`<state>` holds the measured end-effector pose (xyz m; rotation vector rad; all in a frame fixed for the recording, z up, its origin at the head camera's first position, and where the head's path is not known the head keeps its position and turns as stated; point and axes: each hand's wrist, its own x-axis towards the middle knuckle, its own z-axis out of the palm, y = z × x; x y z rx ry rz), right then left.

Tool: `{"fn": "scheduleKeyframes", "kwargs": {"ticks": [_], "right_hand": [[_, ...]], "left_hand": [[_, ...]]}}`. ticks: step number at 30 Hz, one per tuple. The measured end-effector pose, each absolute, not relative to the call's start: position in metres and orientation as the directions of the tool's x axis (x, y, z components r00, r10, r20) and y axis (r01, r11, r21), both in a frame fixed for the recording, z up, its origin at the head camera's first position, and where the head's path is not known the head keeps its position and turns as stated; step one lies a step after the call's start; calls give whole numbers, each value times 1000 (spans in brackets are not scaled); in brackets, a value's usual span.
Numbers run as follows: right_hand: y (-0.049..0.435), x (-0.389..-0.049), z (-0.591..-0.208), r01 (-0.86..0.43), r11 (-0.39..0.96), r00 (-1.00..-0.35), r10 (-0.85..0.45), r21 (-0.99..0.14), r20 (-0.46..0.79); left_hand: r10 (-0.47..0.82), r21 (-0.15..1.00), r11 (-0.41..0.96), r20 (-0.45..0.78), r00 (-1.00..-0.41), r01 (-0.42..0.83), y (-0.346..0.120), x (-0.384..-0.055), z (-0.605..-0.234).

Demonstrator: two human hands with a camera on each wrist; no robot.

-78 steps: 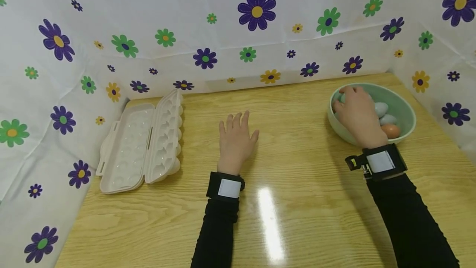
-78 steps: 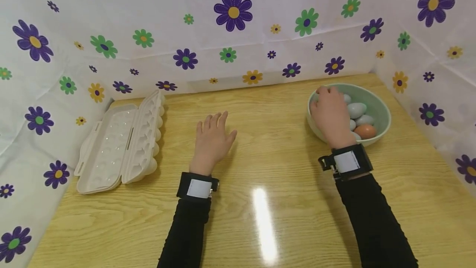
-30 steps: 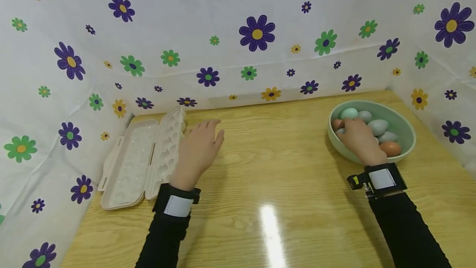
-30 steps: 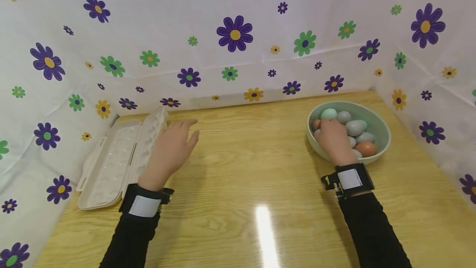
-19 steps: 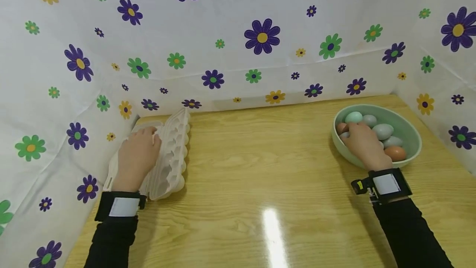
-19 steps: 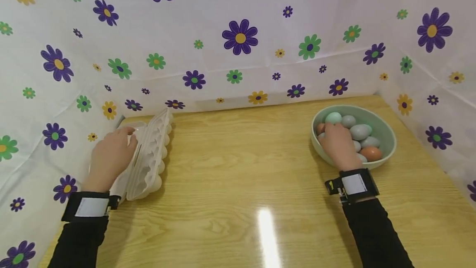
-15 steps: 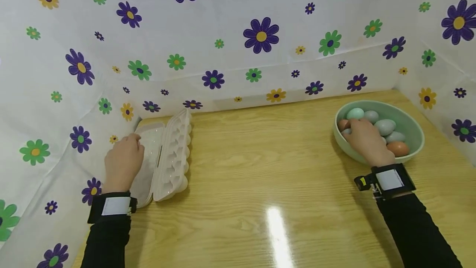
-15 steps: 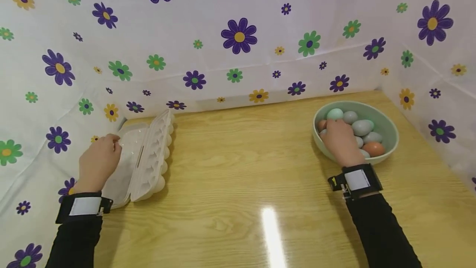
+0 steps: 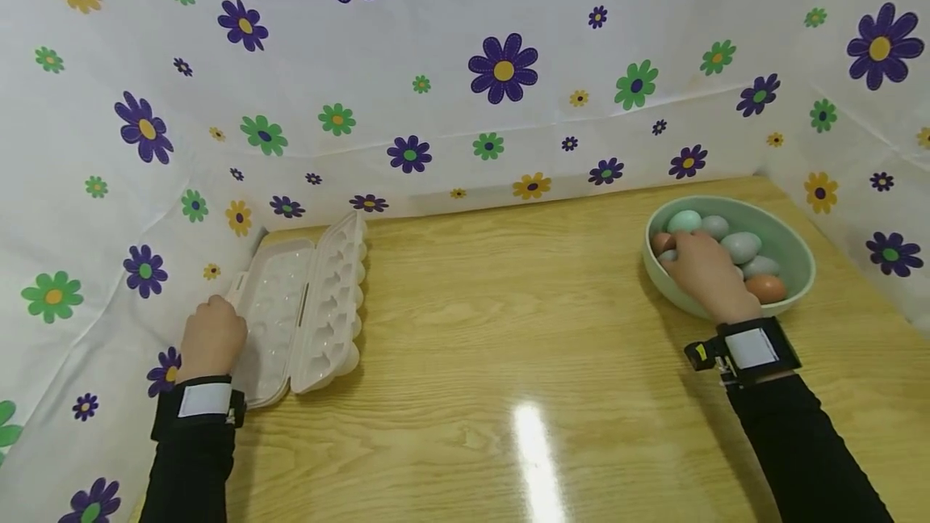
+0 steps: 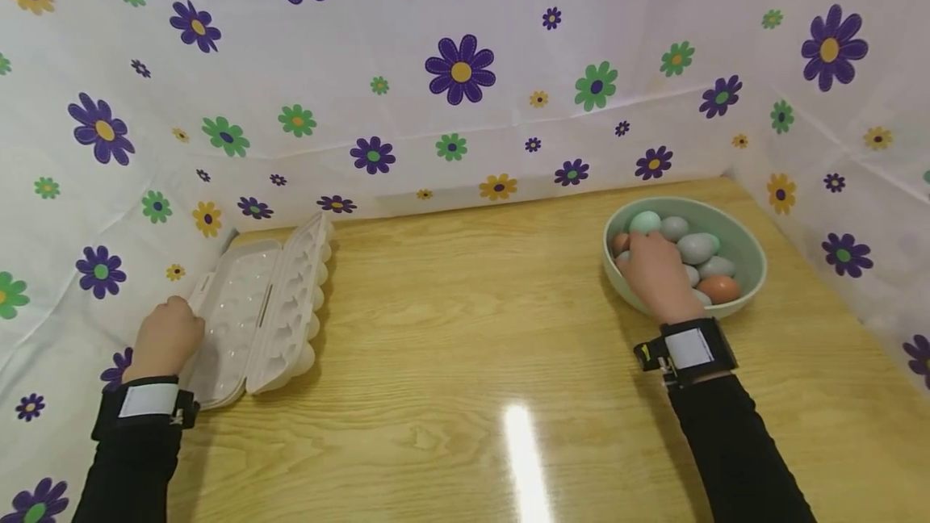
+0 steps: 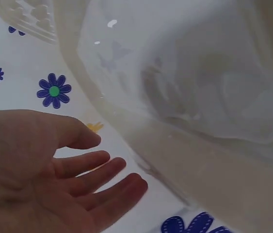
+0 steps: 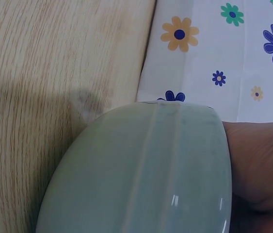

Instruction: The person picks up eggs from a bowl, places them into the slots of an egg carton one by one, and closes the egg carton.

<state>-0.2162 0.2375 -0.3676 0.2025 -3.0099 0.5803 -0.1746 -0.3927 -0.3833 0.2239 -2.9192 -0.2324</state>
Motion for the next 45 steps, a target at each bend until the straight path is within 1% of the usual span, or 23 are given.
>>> {"fn": "scheduleKeyframes", "kwargs": {"ticks": [4,7,13,18,22,27,31,35,37,41,45], "right_hand": [[239,-220,-366,-134,921,-990,-106,-364,96],[240,-222,-366,-122,924,-992,-97,-364,86],[239,-220,-370,-102,921,-995,-85,-375,61],[239,-219,-370,-112,920,-993,-85,-376,87],[239,-220,-368,-125,923,-990,-91,-364,107],[238,-220,-368,-108,927,-993,-85,-360,79],[238,-218,-370,-91,920,-996,-75,-382,55],[237,-215,-371,-85,916,-996,-72,-392,47],[237,-215,-371,-90,917,-996,-75,-390,55],[237,-215,-370,-105,919,-993,-80,-381,82],[236,-216,-370,-106,923,-993,-80,-370,84]], "left_hand": [[-223,183,961,79,-972,-206,-396,-173,-388],[-265,194,948,43,-963,-252,-398,-173,-393],[-269,199,949,102,-958,-245,-406,-173,-400],[-279,276,930,107,-954,-242,-412,-174,-399],[-314,335,904,93,-945,-267,-412,-173,-397],[-359,375,877,94,-929,-301,-409,-172,-394],[-324,428,867,91,-942,-257,-410,-174,-391],[-239,478,856,24,-971,-199,-413,-176,-384],[-196,483,858,-7,-981,-175,-412,-177,-381],[-129,471,875,-6,-992,-117,-402,-179,-376],[-102,456,885,-12,-995,-96,-385,-180,-373]]}}
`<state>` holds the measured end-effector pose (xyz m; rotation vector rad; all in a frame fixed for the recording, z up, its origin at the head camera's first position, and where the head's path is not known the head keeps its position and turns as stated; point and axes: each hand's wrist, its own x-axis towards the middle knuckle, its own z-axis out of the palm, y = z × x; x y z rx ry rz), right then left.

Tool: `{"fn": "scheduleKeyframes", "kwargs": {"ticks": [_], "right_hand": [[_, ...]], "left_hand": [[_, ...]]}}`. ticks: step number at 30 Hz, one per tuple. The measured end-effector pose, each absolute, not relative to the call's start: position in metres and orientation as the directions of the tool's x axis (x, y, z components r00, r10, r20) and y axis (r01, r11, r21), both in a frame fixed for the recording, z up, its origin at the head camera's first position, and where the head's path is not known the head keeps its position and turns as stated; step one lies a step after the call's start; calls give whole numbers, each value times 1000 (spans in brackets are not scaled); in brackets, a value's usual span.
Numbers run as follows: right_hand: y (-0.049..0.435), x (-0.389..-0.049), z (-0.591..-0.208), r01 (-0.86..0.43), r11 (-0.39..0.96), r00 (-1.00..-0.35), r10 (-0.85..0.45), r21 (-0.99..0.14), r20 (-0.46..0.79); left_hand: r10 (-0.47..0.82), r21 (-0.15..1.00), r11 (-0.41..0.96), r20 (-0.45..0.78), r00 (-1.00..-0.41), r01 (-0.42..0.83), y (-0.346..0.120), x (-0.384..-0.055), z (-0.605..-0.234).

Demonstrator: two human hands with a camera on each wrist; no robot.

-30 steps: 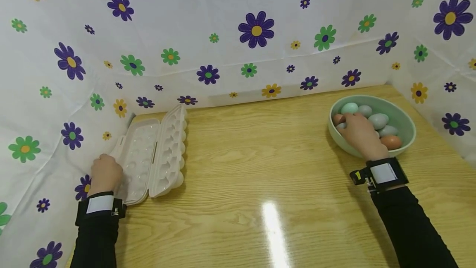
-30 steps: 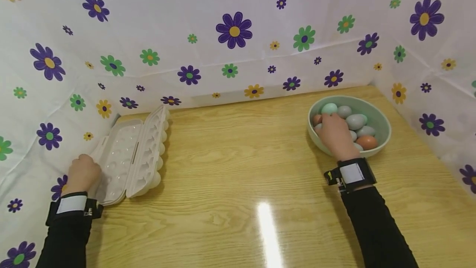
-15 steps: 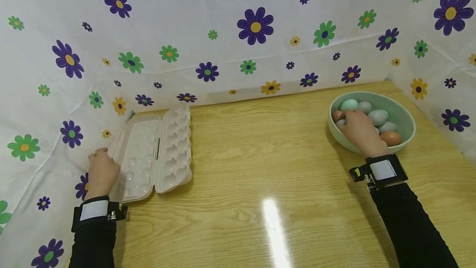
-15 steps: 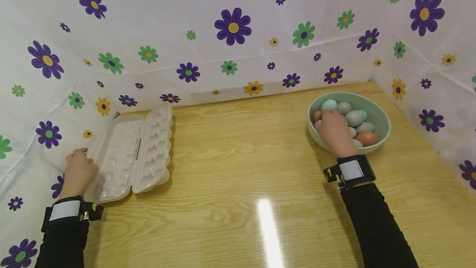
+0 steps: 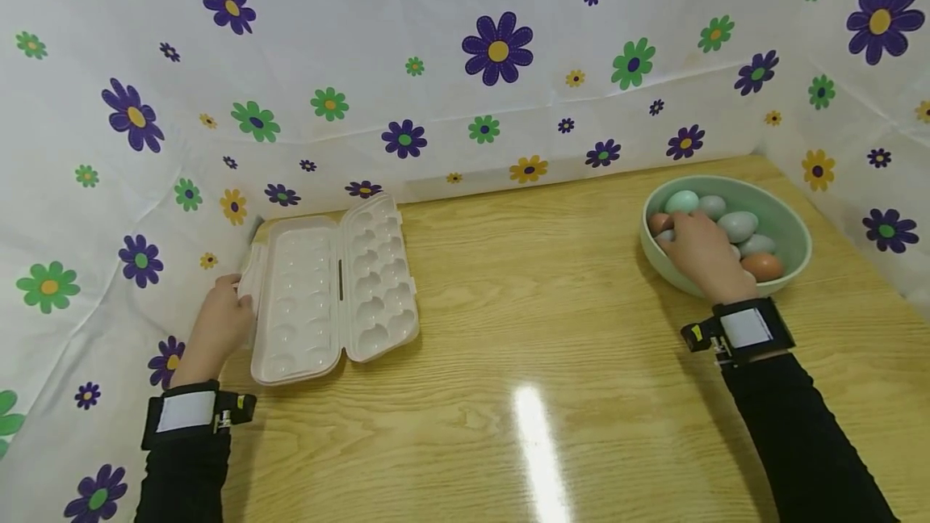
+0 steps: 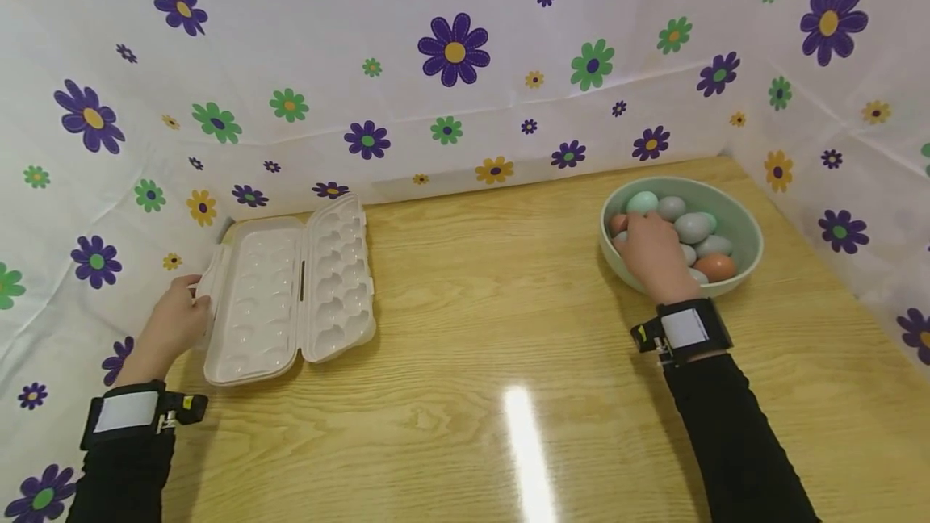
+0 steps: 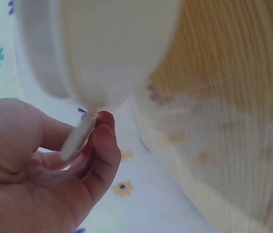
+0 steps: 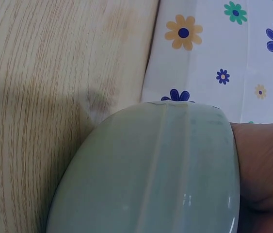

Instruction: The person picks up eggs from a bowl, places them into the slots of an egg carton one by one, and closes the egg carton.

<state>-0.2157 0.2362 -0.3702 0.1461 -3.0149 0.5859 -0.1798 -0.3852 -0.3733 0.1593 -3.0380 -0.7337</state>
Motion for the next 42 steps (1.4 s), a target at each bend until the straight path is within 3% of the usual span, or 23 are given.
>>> {"fn": "scheduleKeyframes", "kwargs": {"ticks": [8,20,30,42], "right_hand": [[235,-214,-371,-120,921,-992,-95,-372,85],[236,-218,-369,-88,912,-996,-71,-402,56],[239,-217,-372,-85,905,-996,-67,-417,60],[237,-218,-373,-71,900,-996,-43,-431,74]], "left_hand": [[-52,402,914,-15,-999,-54,-348,-184,-369],[-21,506,862,-14,-1000,-25,-295,-194,-365],[1,439,897,125,-992,56,-257,-194,-362],[-82,630,777,91,-992,-7,-214,-210,-355]]}}
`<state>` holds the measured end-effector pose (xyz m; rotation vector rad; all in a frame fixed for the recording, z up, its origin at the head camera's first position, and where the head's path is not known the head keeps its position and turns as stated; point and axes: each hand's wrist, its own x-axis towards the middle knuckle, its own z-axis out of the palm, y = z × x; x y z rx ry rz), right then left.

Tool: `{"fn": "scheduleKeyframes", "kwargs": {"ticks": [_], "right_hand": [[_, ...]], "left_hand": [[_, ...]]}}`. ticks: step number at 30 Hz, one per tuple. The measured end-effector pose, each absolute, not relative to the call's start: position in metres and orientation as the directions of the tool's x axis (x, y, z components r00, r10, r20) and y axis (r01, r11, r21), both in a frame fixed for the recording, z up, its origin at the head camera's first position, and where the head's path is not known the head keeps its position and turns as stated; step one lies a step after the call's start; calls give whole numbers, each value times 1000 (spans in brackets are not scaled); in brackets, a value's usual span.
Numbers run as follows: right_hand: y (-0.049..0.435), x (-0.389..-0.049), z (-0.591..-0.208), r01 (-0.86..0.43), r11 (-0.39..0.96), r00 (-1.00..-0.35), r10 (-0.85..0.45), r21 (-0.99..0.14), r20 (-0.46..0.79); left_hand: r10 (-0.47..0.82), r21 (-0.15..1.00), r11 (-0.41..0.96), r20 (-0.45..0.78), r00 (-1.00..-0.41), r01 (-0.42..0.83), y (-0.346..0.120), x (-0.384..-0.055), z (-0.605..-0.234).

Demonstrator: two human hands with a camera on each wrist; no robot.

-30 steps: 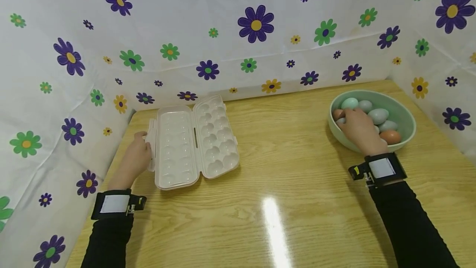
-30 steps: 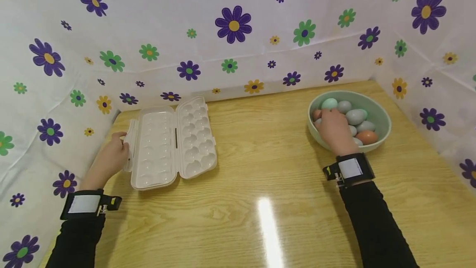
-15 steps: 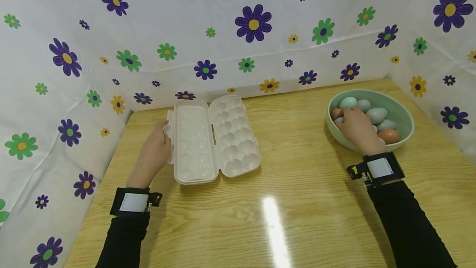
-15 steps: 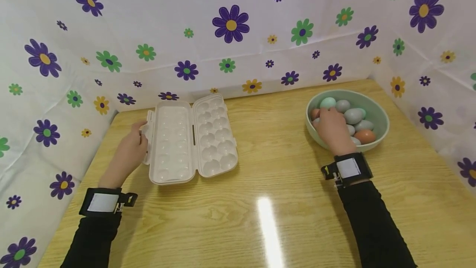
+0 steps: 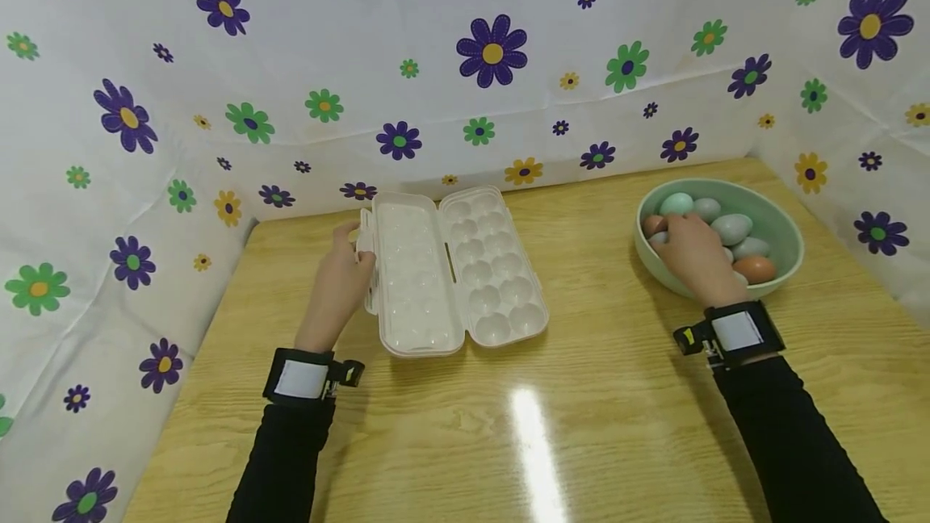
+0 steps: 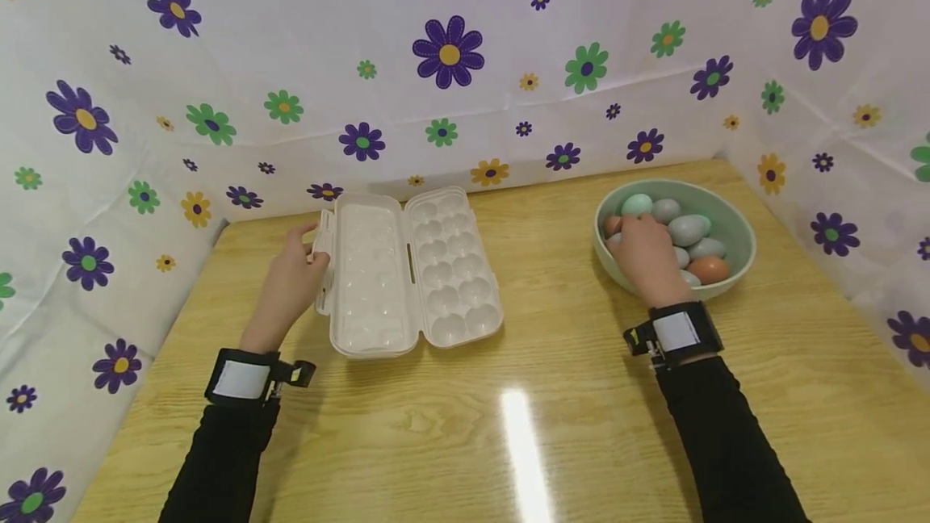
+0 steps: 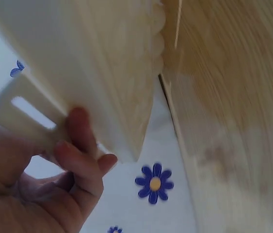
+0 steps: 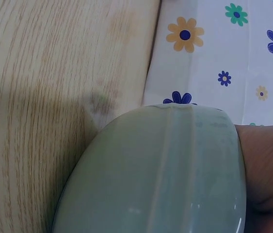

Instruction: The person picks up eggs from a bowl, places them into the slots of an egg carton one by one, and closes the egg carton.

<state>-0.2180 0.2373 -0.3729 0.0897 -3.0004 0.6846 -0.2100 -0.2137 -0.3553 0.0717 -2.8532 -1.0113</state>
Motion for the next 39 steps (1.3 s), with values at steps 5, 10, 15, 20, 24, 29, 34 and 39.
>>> {"fn": "scheduleKeyframes", "kwargs": {"ticks": [5,10,15,20,24,29,34,39], "right_hand": [[236,-218,-372,-65,898,-995,-28,-435,91],[236,-216,-374,-61,902,-996,-29,-428,80],[236,-216,-378,-67,910,-996,-40,-410,74],[237,-217,-379,-69,912,-996,-41,-404,78],[236,-217,-376,-61,910,-997,-32,-409,77],[237,-218,-374,-80,910,-993,-38,-408,108],[238,-219,-375,-85,909,-992,-40,-408,118],[237,-218,-378,-75,910,-994,-35,-409,104]], "left_hand": [[-92,673,740,91,-992,-7,-205,-222,-356],[-70,678,735,38,-997,-26,-198,-224,-361],[-25,678,735,25,-999,-1,-191,-221,-361],[54,685,727,26,-998,57,-176,-218,-356],[106,688,720,24,-994,93,-163,-214,-350],[141,671,737,-41,-989,77,-146,-212,-344],[206,702,708,-103,-973,76,-134,-210,-336],[263,733,676,-139,-955,79,-125,-205,-336]]}}
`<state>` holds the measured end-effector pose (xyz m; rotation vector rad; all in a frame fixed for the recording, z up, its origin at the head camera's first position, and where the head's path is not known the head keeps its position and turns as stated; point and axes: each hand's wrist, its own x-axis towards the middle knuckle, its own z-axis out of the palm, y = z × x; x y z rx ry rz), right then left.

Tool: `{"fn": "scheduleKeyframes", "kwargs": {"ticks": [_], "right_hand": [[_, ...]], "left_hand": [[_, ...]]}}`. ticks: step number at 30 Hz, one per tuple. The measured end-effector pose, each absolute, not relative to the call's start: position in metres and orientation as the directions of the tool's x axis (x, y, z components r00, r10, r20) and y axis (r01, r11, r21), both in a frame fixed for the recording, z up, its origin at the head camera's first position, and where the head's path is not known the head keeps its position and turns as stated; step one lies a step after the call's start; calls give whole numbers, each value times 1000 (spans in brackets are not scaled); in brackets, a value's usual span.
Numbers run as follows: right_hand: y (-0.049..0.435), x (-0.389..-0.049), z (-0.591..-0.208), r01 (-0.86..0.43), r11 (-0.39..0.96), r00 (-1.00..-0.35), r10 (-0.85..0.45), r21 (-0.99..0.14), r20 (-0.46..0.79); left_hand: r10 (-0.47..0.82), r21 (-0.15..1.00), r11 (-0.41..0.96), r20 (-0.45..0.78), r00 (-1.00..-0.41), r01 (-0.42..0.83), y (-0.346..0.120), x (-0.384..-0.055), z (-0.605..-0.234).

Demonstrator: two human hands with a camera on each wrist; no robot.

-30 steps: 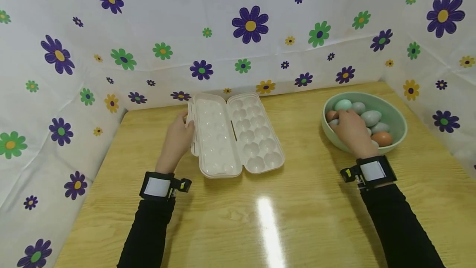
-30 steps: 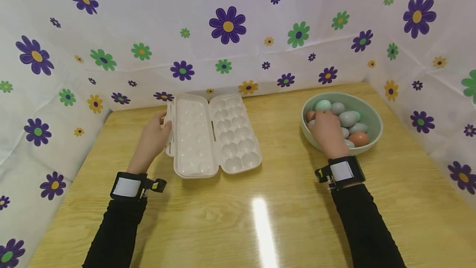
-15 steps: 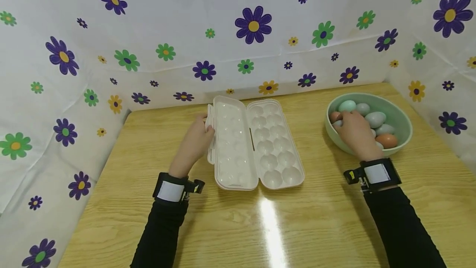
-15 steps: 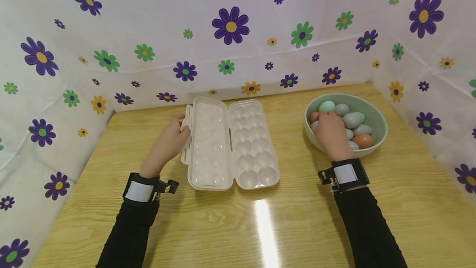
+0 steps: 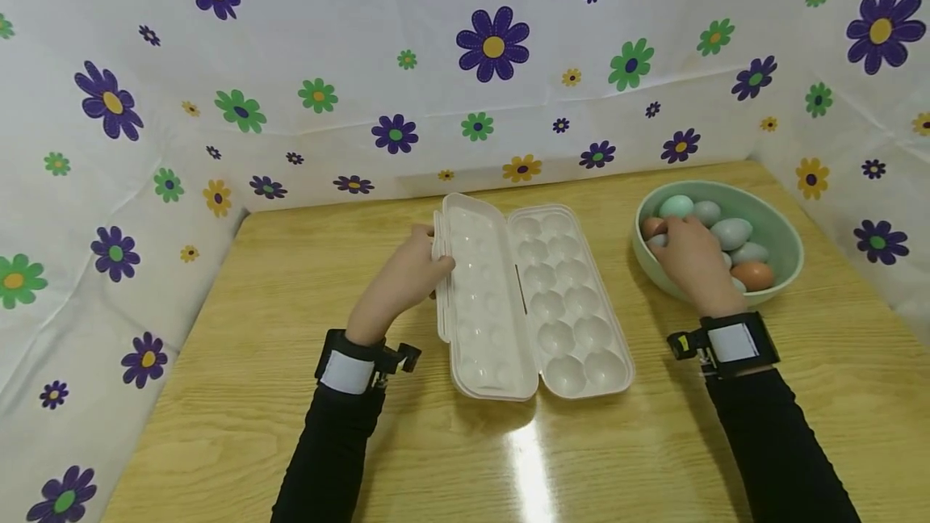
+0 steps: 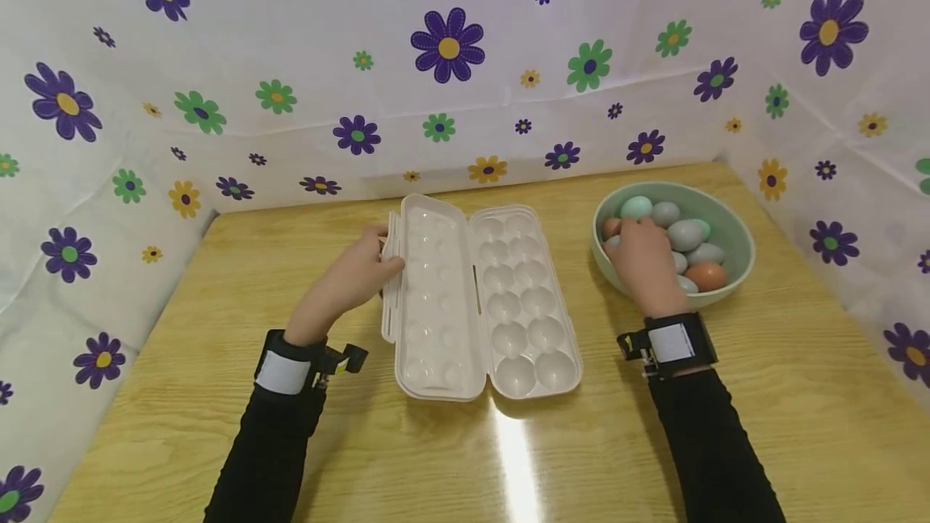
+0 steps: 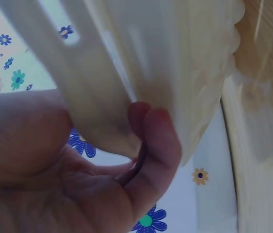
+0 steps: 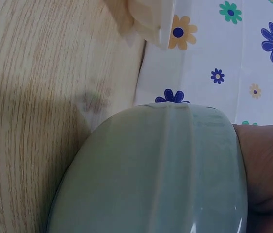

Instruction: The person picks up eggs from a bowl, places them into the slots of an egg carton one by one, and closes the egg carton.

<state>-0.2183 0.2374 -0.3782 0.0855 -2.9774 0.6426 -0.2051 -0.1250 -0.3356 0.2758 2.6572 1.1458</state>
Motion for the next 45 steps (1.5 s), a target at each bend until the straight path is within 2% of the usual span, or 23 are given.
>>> {"fn": "scheduleKeyframes", "kwargs": {"ticks": [4,11,17,25,35,45], "right_hand": [[236,-217,-379,-73,911,-992,-26,-406,121],[237,-212,-381,-79,916,-988,-21,-394,151],[234,-216,-377,-81,918,-990,-27,-389,141],[235,-212,-376,-71,922,-995,-38,-381,94],[237,-218,-376,-90,926,-993,-53,-367,110],[235,-215,-375,-92,933,-992,-54,-349,117]], "left_hand": [[271,685,724,-173,-947,82,-120,-203,-332],[309,558,815,-189,-932,157,-111,-197,-320],[277,482,864,-212,-937,146,-109,-197,-316],[279,479,864,-201,-939,154,-108,-199,-322],[237,471,872,-177,-955,129,-105,-199,-318],[237,474,873,-208,-949,114,-106,-197,-318]]}}
